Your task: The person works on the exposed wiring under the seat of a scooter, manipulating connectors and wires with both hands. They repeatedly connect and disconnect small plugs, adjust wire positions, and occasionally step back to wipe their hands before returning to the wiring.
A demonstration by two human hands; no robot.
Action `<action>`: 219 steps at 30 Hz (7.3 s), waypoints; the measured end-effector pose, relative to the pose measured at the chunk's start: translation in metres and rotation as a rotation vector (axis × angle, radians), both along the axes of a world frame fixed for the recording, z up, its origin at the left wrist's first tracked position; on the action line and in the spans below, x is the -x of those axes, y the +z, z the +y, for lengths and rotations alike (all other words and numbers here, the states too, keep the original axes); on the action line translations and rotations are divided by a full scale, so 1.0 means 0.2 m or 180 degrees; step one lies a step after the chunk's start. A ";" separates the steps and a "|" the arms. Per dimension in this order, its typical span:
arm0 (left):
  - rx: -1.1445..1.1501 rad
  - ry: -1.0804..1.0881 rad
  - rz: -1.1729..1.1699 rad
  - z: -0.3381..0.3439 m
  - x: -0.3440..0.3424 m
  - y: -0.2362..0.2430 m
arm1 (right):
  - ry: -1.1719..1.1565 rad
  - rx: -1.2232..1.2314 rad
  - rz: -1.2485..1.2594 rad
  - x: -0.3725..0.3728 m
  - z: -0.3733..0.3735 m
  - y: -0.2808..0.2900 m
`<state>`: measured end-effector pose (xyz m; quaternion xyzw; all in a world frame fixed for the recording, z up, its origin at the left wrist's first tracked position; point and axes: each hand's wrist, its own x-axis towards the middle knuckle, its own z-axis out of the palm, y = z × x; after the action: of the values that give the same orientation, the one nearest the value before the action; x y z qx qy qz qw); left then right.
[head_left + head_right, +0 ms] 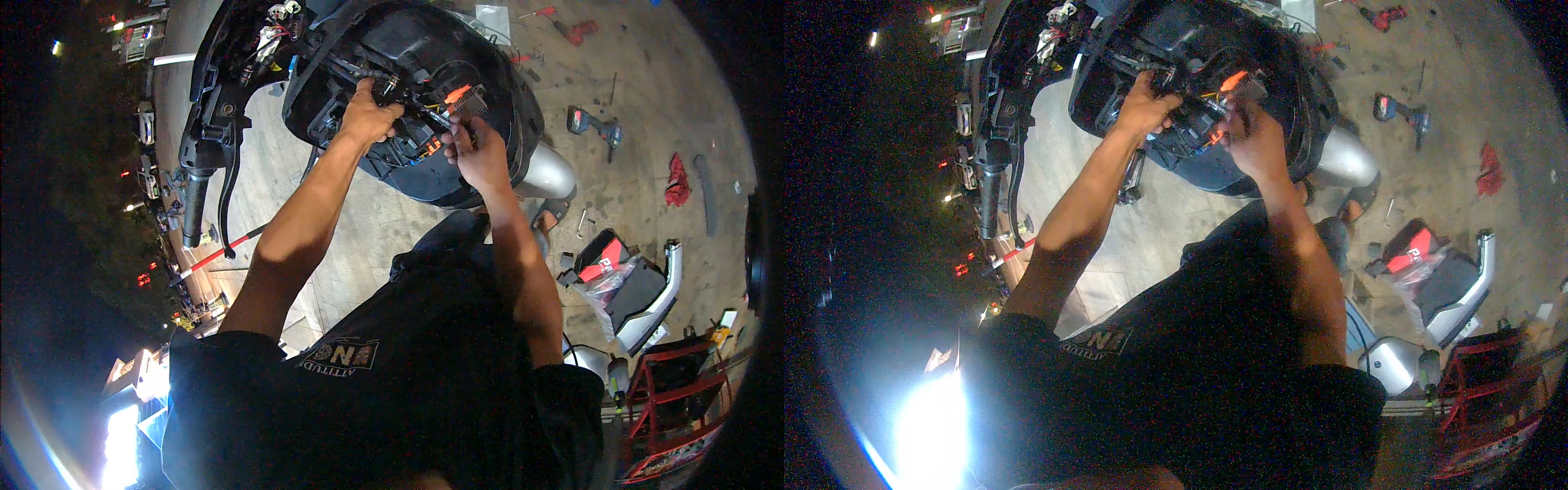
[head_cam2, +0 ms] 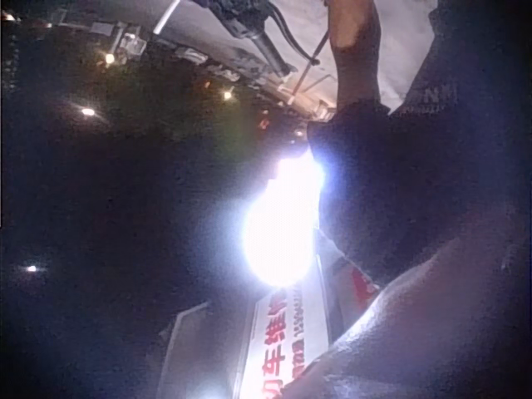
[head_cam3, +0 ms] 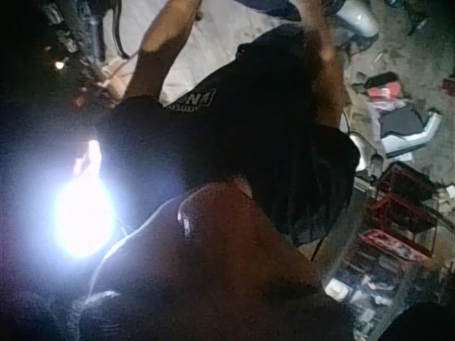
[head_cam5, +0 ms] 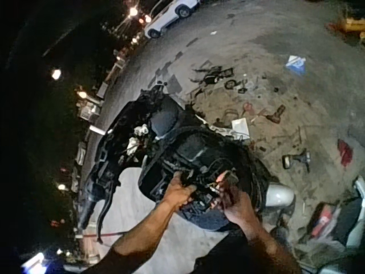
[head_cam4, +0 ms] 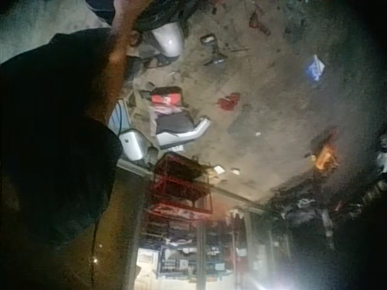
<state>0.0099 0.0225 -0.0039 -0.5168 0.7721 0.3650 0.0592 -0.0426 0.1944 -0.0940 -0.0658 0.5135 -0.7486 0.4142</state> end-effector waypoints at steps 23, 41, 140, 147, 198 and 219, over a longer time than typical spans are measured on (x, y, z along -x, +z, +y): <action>-0.0130 0.0167 0.0204 0.03 0.00 0.01 | -0.0100 -0.0072 0.0260 0.16 -0.14 0.12; -0.0140 0.0095 0.0097 0.03 0.01 0.02 | -0.0514 -0.0244 0.0658 0.07 -0.09 0.05; -0.0002 -0.0045 0.0220 0.01 -0.03 -0.01 | -0.0643 0.0367 -0.0594 0.10 -0.16 0.09; -0.0155 -0.0082 0.0203 -0.01 -0.04 0.00 | -0.0436 0.0317 -0.0363 0.09 -0.13 0.05; 0.0046 0.0178 0.0058 0.01 -0.02 0.00 | -0.0523 0.0633 0.0404 -0.13 -0.08 -0.02; 0.0116 0.0284 -0.0028 0.06 0.01 0.05 | -0.0930 0.0345 0.0066 0.02 -0.17 0.05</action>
<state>0.0073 0.0339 0.0059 -0.5534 0.7545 0.3509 0.0368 -0.0457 0.1614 -0.0837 -0.0204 0.4807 -0.8268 0.2914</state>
